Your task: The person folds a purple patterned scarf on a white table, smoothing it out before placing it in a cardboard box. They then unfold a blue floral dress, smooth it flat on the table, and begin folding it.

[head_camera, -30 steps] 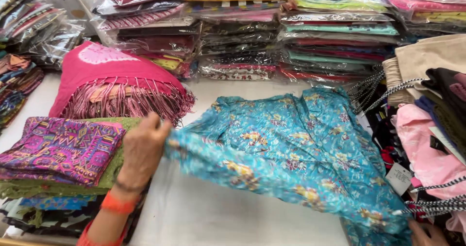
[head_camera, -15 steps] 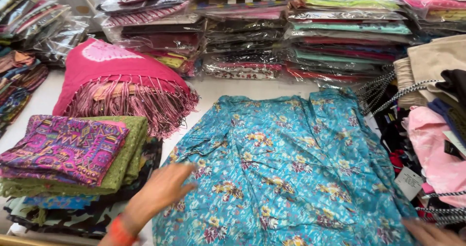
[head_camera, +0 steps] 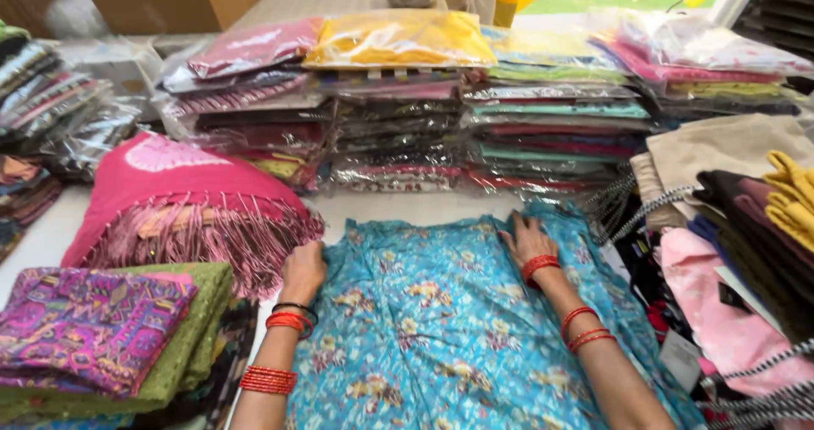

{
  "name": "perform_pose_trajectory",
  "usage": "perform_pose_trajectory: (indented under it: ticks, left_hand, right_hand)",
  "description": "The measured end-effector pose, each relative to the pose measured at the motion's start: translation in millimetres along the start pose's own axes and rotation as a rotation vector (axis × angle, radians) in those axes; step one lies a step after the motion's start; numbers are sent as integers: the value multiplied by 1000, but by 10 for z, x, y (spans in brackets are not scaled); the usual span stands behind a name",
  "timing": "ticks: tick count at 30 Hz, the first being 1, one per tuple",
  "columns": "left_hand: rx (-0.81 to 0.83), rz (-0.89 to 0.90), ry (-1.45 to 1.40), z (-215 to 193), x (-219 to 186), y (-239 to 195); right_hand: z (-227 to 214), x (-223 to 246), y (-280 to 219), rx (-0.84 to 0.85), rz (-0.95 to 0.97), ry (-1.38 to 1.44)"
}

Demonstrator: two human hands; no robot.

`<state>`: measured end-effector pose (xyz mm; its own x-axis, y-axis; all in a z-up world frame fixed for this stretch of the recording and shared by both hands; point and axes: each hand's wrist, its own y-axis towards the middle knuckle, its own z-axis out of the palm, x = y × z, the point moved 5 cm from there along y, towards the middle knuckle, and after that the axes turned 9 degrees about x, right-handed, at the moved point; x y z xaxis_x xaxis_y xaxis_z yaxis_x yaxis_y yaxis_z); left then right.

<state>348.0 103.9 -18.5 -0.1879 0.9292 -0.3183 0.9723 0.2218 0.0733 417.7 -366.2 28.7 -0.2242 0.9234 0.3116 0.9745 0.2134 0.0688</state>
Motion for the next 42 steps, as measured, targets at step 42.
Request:
perform_pose_trajectory:
  ticks: [42]
  left_hand:
    - [83,21,89,91,-394,506]
  right_hand:
    - [290,-884,618,24,-88,-102]
